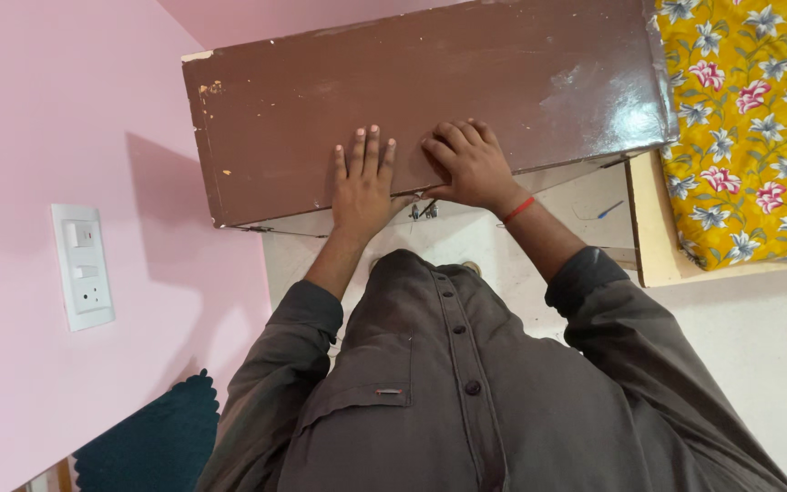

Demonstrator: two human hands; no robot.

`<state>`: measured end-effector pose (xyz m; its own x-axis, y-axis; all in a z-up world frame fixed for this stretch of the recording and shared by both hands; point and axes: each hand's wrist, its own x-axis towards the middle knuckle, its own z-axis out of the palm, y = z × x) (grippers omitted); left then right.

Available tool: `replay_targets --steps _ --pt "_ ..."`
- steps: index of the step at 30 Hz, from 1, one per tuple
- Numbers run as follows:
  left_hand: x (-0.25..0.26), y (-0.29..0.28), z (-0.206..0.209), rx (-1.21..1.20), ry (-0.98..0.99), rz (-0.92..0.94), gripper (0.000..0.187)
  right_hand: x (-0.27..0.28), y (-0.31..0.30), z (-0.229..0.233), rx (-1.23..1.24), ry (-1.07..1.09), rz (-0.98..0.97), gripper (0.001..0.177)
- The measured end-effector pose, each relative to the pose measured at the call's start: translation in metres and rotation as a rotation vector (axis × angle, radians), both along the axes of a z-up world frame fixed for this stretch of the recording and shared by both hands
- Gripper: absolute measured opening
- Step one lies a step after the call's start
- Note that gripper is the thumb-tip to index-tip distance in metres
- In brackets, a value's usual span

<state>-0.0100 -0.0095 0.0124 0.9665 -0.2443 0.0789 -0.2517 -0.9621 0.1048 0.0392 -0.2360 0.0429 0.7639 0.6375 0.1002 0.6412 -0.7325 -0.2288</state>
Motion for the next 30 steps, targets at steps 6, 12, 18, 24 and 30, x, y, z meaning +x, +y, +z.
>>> replay_targets --steps 6,12,18,24,30 --pt "0.011 -0.003 0.000 0.016 -0.027 0.011 0.109 0.020 0.001 -0.001 -0.035 -0.099 0.111 0.102" --pt "0.024 -0.004 0.003 0.051 -0.025 -0.035 0.110 0.030 -0.007 -0.006 -0.003 -0.098 0.103 0.094" --pt "0.034 -0.010 -0.002 0.071 0.007 -0.050 0.111 0.037 -0.015 -0.013 0.021 -0.099 0.113 0.089" --pt "0.036 -0.010 0.002 0.075 0.002 -0.040 0.108 0.039 -0.012 -0.003 0.020 -0.100 0.102 0.088" --pt "0.027 -0.005 -0.004 0.038 -0.083 -0.054 0.106 0.028 -0.009 -0.005 0.003 -0.134 0.081 0.087"
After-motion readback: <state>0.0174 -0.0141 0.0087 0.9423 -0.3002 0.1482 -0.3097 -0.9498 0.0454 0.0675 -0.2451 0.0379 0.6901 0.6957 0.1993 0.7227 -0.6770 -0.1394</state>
